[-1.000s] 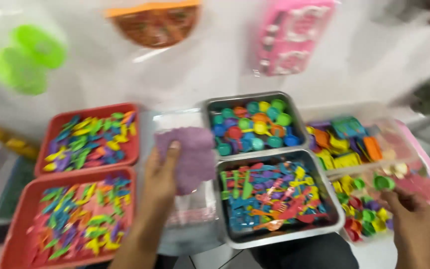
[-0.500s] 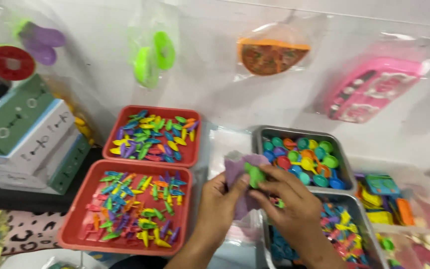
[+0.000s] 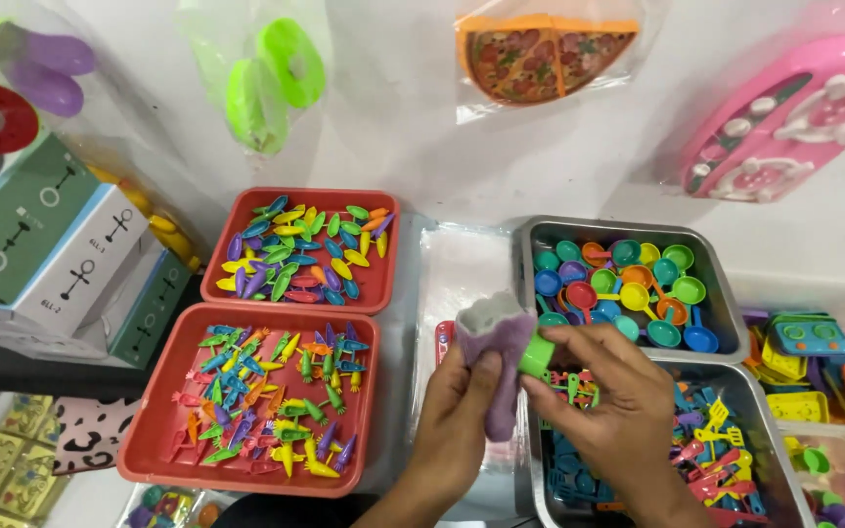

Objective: The person sorts various colorful plastic toy items, such as utensils and alphabets, from trays and places specific items into small plastic bags by hand.

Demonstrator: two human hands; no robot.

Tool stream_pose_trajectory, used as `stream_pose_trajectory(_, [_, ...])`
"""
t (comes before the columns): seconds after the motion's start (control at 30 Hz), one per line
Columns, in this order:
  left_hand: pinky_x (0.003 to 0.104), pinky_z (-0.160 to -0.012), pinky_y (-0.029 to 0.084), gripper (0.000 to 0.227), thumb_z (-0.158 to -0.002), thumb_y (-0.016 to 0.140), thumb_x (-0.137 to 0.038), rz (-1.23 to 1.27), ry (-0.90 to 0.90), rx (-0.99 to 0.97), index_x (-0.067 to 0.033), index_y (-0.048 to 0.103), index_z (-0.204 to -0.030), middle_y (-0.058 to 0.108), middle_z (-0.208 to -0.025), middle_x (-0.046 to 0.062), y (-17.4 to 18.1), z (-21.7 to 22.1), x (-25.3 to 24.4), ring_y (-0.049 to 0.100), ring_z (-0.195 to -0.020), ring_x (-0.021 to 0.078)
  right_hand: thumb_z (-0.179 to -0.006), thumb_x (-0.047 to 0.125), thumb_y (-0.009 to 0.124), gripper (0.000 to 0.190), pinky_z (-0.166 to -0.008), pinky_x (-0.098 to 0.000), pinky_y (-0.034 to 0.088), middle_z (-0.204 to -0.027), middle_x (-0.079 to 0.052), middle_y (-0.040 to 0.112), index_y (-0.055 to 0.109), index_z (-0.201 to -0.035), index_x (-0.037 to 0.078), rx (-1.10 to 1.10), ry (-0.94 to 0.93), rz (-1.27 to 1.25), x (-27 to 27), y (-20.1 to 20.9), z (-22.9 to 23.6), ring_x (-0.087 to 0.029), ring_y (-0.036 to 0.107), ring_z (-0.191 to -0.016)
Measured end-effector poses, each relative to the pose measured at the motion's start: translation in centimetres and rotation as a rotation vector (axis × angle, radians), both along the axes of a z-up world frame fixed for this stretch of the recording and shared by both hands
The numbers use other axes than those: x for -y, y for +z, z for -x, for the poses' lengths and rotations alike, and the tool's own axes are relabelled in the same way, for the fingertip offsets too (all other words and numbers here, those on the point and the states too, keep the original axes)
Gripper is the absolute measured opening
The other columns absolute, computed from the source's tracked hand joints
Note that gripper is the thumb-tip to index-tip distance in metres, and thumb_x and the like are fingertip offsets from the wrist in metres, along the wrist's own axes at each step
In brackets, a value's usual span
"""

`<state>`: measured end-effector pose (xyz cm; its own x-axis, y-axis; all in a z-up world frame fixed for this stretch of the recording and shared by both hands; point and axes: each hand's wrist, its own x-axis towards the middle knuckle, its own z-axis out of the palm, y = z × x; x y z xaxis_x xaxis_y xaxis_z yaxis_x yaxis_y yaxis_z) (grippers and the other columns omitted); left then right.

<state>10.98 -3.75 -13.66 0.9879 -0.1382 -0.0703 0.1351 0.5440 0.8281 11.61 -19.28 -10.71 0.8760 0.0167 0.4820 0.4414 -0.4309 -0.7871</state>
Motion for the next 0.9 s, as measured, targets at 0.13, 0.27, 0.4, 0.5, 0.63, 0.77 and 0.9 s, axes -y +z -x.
stream_pose_trajectory(0.13, [0.031,-0.06,0.042,0.025,-0.103,0.044,-0.007,-0.5,0.056,0.549,0.0023,0.056,-0.123,0.061,-0.094,0.007,3.3,0.2,-0.5,0.051,-0.072,0.0135,-0.072,-0.016,0.074,0.052,-0.071,-0.0248,0.053,-0.103,-0.009,0.066,0.07,-0.122,-0.006,-0.199,0.099,-0.411,1.7,-2.2,0.2,-0.015,0.062,-0.082])
stream_pose_trajectory(0.27, [0.043,-0.096,0.047,0.043,-0.095,0.056,-0.004,-0.886,0.1,0.833,-0.0009,0.05,-0.137,0.064,-0.12,0.018,2.1,-0.6,-1.1,0.058,-0.111,0.0337,-0.074,-0.012,0.072,0.048,-0.047,-0.0214,0.041,-0.067,-0.006,0.066,0.075,-0.121,-0.003,-0.371,0.025,-0.484,2.6,-3.1,-0.2,-0.009,0.05,-0.052])
stream_pose_trajectory(0.4, [0.049,-0.107,0.035,0.056,-0.091,0.068,-0.01,-1.26,0.341,1.072,-0.0038,0.052,-0.144,0.075,-0.111,0.01,1.5,-0.5,-1.1,0.058,-0.124,0.0264,-0.075,-0.018,0.063,0.052,-0.06,-0.0237,0.049,-0.089,-0.014,0.073,0.071,-0.125,-0.006,-0.397,0.143,-0.612,3.0,-3.4,-0.5,-0.014,0.059,-0.07])
stream_pose_trajectory(0.5, [0.046,-0.102,0.042,0.063,-0.092,0.062,-0.002,-1.083,0.307,0.934,0.0028,0.035,-0.149,0.069,-0.123,0.015,1.8,0.0,-0.6,0.06,-0.118,0.0284,-0.07,-0.02,0.067,0.057,-0.07,-0.0253,0.05,-0.094,-0.01,0.068,0.071,-0.125,-0.004,-0.295,0.215,-0.482,2.7,-2.3,-0.9,-0.014,0.059,-0.076])
stream_pose_trajectory(0.63, [0.031,-0.091,0.051,0.078,-0.104,0.044,-0.03,-0.335,-0.012,0.33,-0.0059,0.0,-0.164,0.066,-0.131,0.019,1.5,-0.9,-0.9,0.065,-0.11,0.0199,-0.064,-0.001,0.086,0.051,-0.081,-0.0224,0.063,-0.114,-0.008,0.077,0.075,-0.113,0.006,0.071,0.063,0.098,1.2,-0.3,-1.0,-0.013,0.074,-0.092])
stream_pose_trajectory(0.77, [0.032,-0.106,0.044,0.066,-0.097,0.042,-0.004,-0.193,-0.045,0.053,-0.0122,0.027,-0.161,0.059,-0.146,0.015,1.5,-1.7,-1.7,0.06,-0.125,0.0192,-0.067,0.0,0.085,0.044,-0.074,-0.0213,0.058,-0.114,-0.008,0.075,0.077,-0.109,0.005,0.171,0.039,0.219,0.3,0.0,-0.6,-0.012,0.072,-0.089])
stream_pose_trajectory(0.9, [0.034,-0.106,0.043,0.057,-0.098,0.043,-0.008,-0.029,-0.079,-0.152,-0.0099,0.044,-0.154,0.059,-0.145,0.013,1.0,-2.0,-2.0,0.056,-0.128,0.018,-0.067,-0.001,0.083,0.042,-0.079,-0.0276,0.058,-0.113,-0.007,0.073,0.075,-0.108,0.006,0.266,0.069,0.342,0.0,0.2,-0.5,-0.019,0.071,-0.098])
